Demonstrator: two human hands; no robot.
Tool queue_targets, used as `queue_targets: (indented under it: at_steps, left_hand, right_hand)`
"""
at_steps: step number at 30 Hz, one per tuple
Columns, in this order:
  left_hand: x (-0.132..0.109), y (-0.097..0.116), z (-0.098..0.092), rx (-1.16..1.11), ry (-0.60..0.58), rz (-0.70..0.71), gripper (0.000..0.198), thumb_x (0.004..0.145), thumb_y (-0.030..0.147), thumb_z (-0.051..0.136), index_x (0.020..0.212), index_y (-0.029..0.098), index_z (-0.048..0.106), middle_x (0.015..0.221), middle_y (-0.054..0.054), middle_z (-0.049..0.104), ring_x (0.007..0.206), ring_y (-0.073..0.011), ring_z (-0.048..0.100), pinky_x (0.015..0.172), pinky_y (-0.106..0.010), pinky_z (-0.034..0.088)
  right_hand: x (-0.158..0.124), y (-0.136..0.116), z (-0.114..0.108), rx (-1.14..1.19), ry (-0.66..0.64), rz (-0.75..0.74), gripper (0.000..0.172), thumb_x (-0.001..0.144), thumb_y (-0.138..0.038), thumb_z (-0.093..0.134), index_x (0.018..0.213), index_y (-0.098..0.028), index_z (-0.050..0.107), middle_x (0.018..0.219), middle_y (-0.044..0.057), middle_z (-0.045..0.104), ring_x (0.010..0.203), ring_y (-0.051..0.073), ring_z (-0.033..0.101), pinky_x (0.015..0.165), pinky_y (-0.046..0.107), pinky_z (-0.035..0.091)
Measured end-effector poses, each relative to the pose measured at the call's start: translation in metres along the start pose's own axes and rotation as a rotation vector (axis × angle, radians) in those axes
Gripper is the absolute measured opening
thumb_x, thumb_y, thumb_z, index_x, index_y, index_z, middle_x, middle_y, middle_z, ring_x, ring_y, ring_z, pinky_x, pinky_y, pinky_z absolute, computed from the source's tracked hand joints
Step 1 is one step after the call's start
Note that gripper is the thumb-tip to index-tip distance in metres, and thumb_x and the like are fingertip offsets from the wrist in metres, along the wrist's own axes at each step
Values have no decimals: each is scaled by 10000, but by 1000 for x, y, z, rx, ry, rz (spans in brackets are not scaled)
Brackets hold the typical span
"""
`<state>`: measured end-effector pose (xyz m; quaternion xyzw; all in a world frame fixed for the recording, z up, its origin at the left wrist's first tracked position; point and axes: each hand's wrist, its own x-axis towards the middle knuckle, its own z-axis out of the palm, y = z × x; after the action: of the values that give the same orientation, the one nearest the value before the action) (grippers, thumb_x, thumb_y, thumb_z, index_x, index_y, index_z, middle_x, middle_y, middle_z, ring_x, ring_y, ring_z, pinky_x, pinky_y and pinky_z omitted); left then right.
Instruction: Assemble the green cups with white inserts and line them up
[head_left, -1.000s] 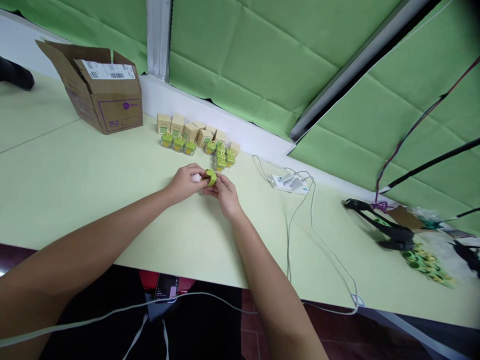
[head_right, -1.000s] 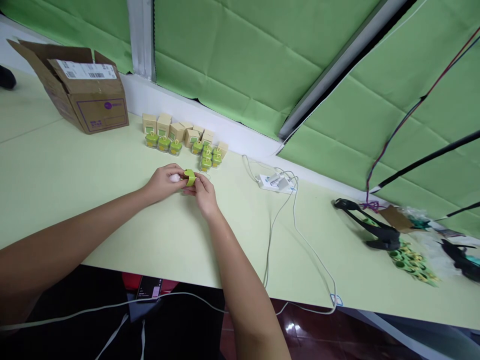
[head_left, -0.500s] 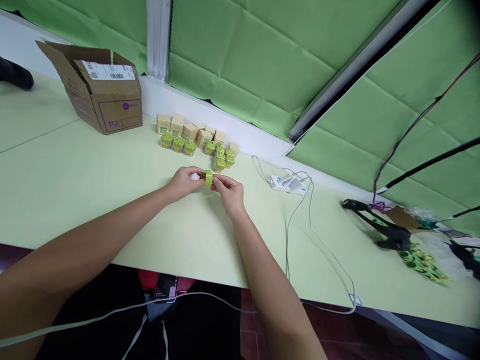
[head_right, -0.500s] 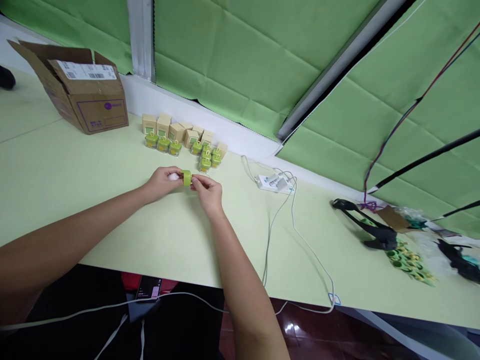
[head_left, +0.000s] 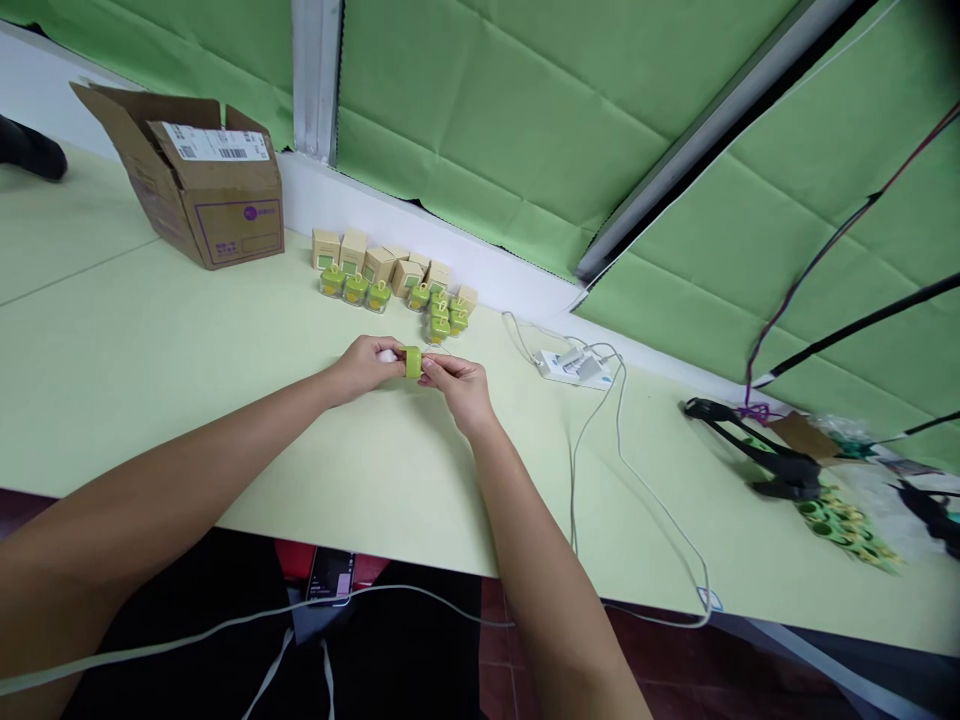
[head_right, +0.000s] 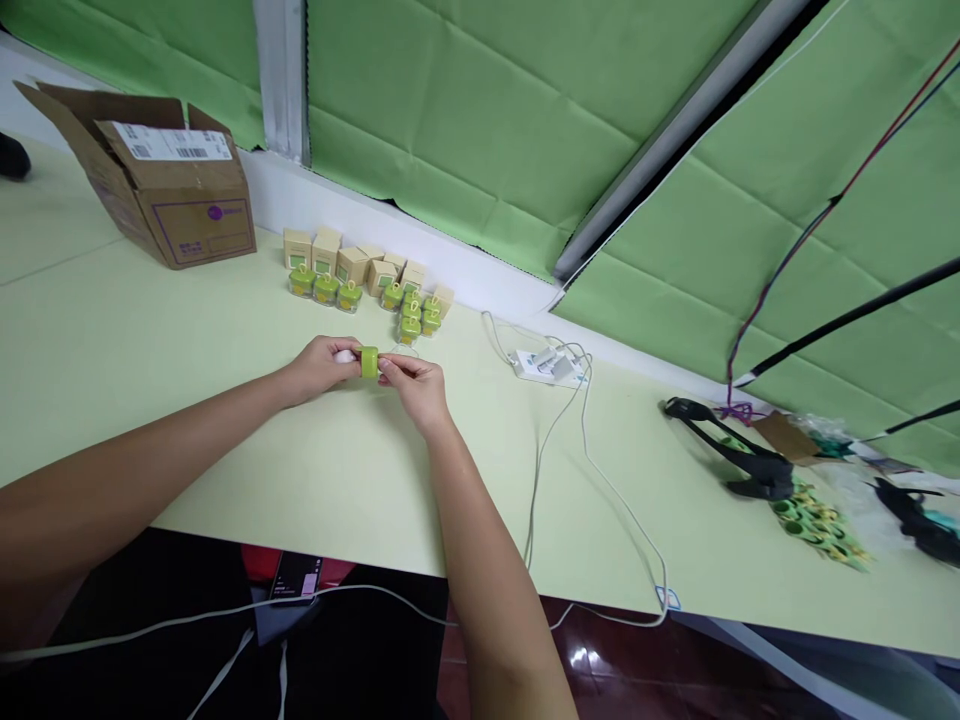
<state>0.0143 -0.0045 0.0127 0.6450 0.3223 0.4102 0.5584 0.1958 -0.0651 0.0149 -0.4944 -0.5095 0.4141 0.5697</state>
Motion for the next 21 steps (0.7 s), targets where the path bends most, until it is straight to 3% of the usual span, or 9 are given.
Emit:
queue_targets:
  at_steps: [8, 15, 21]
  left_hand:
    - [-1, -1, 0, -48, -9, -94, 348, 610, 417, 866, 788, 163, 706, 637, 45, 503, 541, -64, 391, 489, -205, 282]
    - [2, 3, 1, -120, 60, -126, 365, 576, 405, 860, 797, 166, 694, 622, 39, 526, 532, -71, 431, 508, -226, 331]
    - [1, 4, 0, -91, 30, -146, 343, 601, 390, 833, 813, 152, 706, 589, 43, 514, 532, -70, 415, 516, -221, 303]
  right_hand:
    - [-1, -1, 2, -2, -11, -27, 306, 741, -468, 851, 935, -231, 838, 872, 16, 778, 689, 140, 668, 739, 361, 633]
    - [0, -6, 3, -16, -48, -47, 363, 739, -481, 840, 1018, -249, 819, 929, 14, 752, 724, 149, 683, 722, 361, 629]
    - [0, -7, 0, -57, 5, -77, 368, 697, -478, 870, 948, -217, 810, 810, 19, 768, 689, 159, 694, 766, 374, 614]
